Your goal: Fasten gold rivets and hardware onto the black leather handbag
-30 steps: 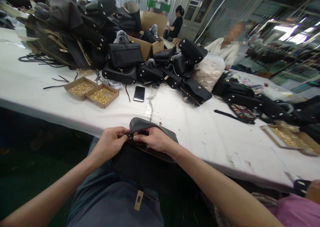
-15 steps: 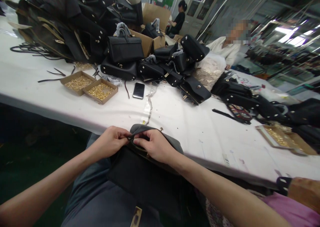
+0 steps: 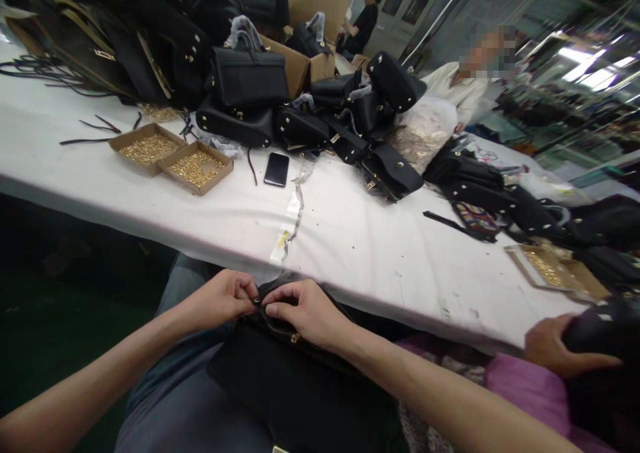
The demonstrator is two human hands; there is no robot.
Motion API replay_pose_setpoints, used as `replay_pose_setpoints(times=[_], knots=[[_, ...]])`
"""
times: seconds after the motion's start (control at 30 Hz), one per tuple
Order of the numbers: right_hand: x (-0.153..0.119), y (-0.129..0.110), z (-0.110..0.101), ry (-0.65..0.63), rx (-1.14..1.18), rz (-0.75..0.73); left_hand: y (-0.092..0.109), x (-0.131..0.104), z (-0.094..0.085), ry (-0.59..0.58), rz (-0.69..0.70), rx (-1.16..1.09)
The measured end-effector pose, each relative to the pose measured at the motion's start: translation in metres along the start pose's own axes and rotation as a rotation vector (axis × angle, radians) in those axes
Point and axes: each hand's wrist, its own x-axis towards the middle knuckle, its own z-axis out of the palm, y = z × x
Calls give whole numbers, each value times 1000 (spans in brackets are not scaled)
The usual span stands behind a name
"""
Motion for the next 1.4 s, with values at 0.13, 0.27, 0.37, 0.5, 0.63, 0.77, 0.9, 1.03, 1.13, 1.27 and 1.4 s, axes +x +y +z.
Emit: replay_pose_setpoints(times=[0.13,0.27,0.37,0.5,0.63,0.77,0.9,1.03,1.13,1.27,1.4], knots=[[0,8,9,6,-22,-37,-22,-5,7,2,-63,-66],[7,31,26,-7,34,-16,-45,-14,11,-22,-130,-164],[14,57,38,2,24,-17,-61,-20,14,-45,-170,-228],[14,69,50,96,-121,-143,-77,-26,18,-2,-153,-258],[6,55,61,172,-170,-229,-85,-32,19,36,-90,-262],[4,54,70,197,-153,-303,-95,-40,20,57,-76,-249],[9,71,77,205,-79,-313,-101,-46,22,78,-95,-217],[10,83,80,234,-77,-295,-103,-50,26,100,-98,-204],[8,84,79,218,-112,-278,-102,-52,28,107,-100,-209],[3,83,75,163,-111,-273,-101,-54,29,101,-107,-223],[-1,85,76,180,-174,-364,-97,-56,28,102,-101,-209]])
